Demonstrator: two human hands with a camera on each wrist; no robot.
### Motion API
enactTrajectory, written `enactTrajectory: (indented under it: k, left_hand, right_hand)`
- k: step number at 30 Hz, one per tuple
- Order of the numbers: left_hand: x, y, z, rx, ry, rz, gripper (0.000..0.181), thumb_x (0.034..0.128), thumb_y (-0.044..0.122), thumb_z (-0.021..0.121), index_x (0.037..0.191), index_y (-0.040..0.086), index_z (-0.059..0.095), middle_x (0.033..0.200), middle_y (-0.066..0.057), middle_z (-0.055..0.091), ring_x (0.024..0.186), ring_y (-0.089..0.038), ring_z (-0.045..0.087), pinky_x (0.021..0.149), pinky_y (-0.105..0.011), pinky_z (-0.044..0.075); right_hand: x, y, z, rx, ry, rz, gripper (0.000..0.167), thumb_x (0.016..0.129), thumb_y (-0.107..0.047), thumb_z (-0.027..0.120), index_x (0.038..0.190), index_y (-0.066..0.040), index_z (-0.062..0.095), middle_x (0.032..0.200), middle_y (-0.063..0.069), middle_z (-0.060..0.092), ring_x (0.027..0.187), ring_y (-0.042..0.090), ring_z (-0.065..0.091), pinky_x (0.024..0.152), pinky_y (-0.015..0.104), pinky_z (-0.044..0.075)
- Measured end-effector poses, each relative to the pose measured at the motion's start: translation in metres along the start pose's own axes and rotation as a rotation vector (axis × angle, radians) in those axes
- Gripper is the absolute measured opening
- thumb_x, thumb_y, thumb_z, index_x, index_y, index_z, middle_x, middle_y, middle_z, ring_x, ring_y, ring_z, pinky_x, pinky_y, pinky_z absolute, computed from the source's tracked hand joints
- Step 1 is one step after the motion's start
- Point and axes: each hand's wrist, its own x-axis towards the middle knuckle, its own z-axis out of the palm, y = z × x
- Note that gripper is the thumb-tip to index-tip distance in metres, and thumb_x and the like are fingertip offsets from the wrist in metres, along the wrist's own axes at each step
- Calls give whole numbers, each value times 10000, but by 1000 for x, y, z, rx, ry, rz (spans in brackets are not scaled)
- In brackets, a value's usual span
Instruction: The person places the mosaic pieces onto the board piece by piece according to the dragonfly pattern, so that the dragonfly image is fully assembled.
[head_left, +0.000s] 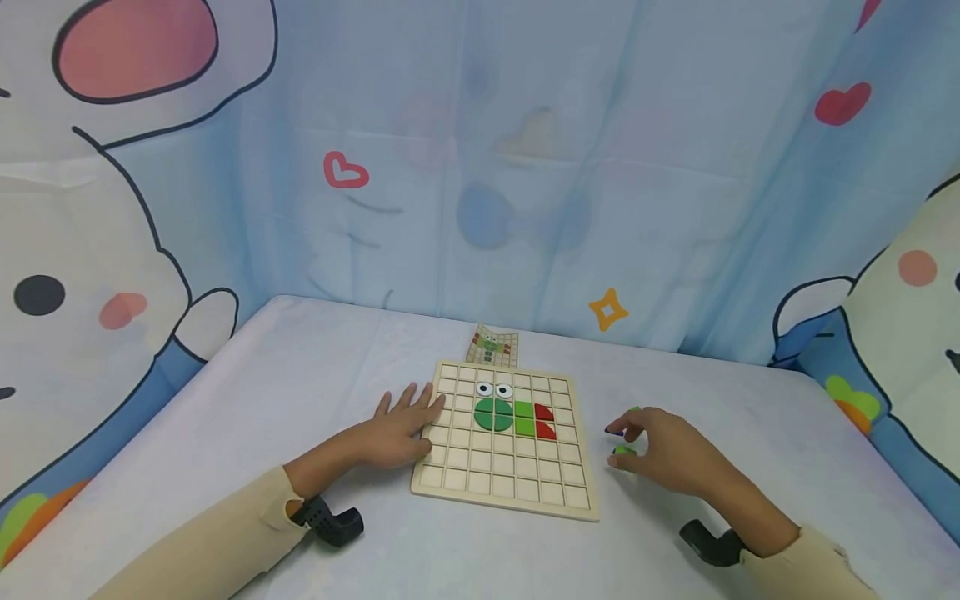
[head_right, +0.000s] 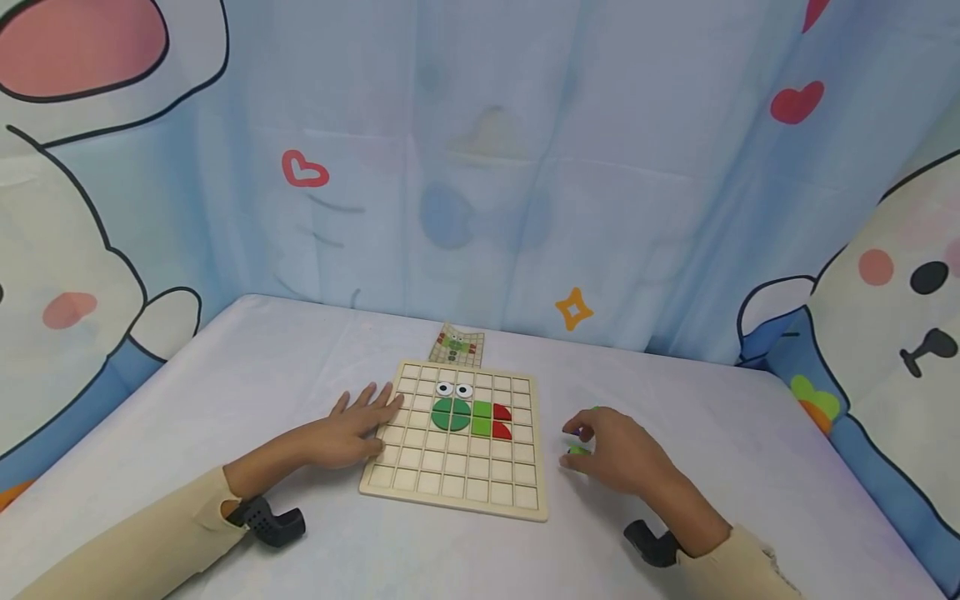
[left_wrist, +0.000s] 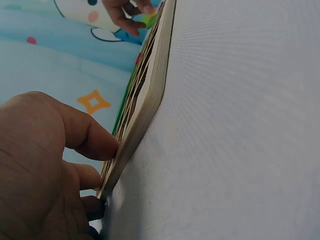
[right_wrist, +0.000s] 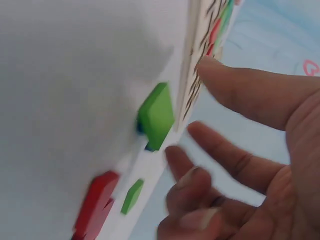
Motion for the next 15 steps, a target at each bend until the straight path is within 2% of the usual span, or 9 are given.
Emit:
enactTrajectory:
  k: [3, 6, 15]
  left_hand:
    - [-1, 1, -1, 2, -1, -4, 679, 957, 217, 414, 1579, 78, 179, 1659, -151, 19, 1537, -347, -84, 1200, -590, -84]
    - [-2, 1, -1, 7, -1, -4, 680, 956, 218, 414, 1579, 77, 180, 1658, -153, 22, 1537, -350, -80, 1200, -592, -82]
    - [0, 0, 0, 4, -4, 2, 687, 953, 221, 410, 1581, 81, 171, 1659, -151, 16, 1537, -347, -87, 1200, -591, -83]
  right_hand:
    - [-4, 6, 2, -31, -15, 60, 475, 744, -298, 848, 1123, -66, 679, 1019, 104, 667, 840, 206, 582, 642, 334, 494]
    - [-6, 10, 4, -26, -23, 105, 443, 742, -270, 849, 1090, -58, 676, 996, 94, 667, 808, 197, 571, 620, 318, 487]
    - [-9, 9, 7, -22, -2, 126, 376, 778, -220, 821, 1080, -55, 670, 961, 80, 663, 767, 186, 549, 587, 300, 462]
